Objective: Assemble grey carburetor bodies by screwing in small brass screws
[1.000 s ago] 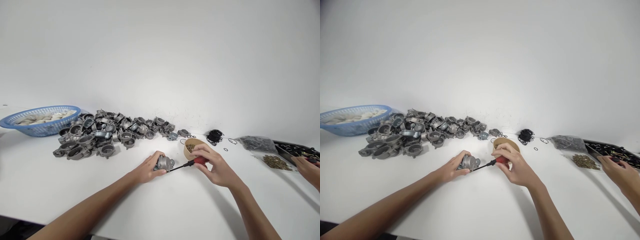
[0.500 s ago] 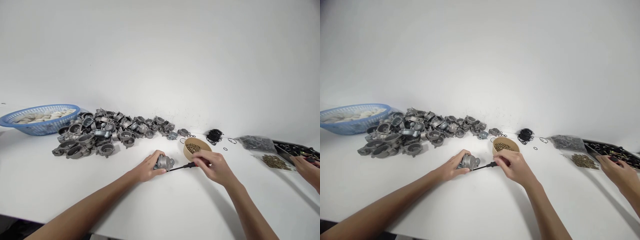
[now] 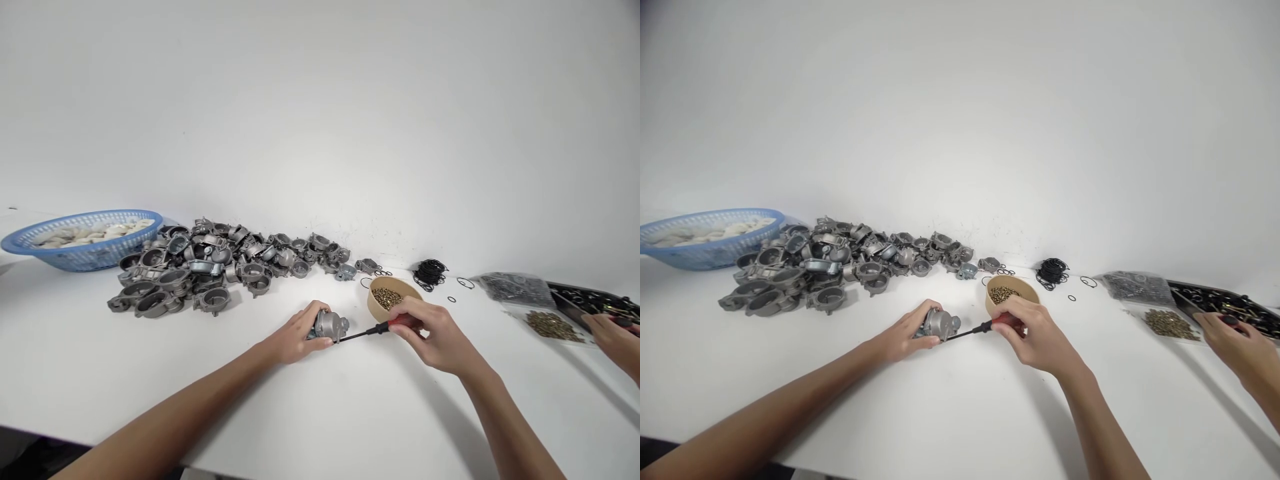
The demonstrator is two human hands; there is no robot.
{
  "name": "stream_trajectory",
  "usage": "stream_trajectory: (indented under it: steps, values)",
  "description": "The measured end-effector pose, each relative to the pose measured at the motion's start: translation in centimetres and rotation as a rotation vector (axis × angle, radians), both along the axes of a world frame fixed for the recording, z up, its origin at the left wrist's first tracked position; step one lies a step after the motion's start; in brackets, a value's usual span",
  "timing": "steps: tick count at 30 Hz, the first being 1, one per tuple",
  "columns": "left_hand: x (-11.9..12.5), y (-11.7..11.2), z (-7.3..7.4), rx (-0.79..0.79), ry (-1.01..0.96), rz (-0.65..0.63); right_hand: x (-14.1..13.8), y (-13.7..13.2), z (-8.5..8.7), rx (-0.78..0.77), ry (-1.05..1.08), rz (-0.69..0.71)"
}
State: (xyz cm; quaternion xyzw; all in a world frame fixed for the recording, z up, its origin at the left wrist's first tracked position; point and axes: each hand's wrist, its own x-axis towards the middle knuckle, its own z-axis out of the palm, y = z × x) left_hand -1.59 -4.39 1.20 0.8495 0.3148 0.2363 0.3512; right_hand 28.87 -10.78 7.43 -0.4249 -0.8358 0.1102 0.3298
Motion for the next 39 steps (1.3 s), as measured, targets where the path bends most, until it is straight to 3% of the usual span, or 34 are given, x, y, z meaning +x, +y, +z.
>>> stream_trajectory:
  steps: [6, 12, 15, 18, 39]
  values:
    - [0.0, 0.2, -0.2, 0.022, 0.030, 0.021, -0.3, 0.1, -0.1, 0.000, 0.029, -0.018]
    - [0.2, 0.9, -0.4, 0.260, 0.023, 0.079, 1.5, 0.9, -0.4, 0.008, 0.268, 0.017]
    - [0.1, 0.9, -0.3, 0.376, -0.004, 0.039, 1.9, 1.2, -0.8, 0.069, 0.418, -0.054]
    - [0.1, 0.8, -0.3, 0.447, -0.020, 0.014, 1.3, 1.5, -1.4, 0.073, 0.418, -0.088]
    - [0.0, 1.1, -0.1, 0.355, -0.015, 0.048, 0.1, 2.0, -1.9, 0.013, 0.357, -0.078]
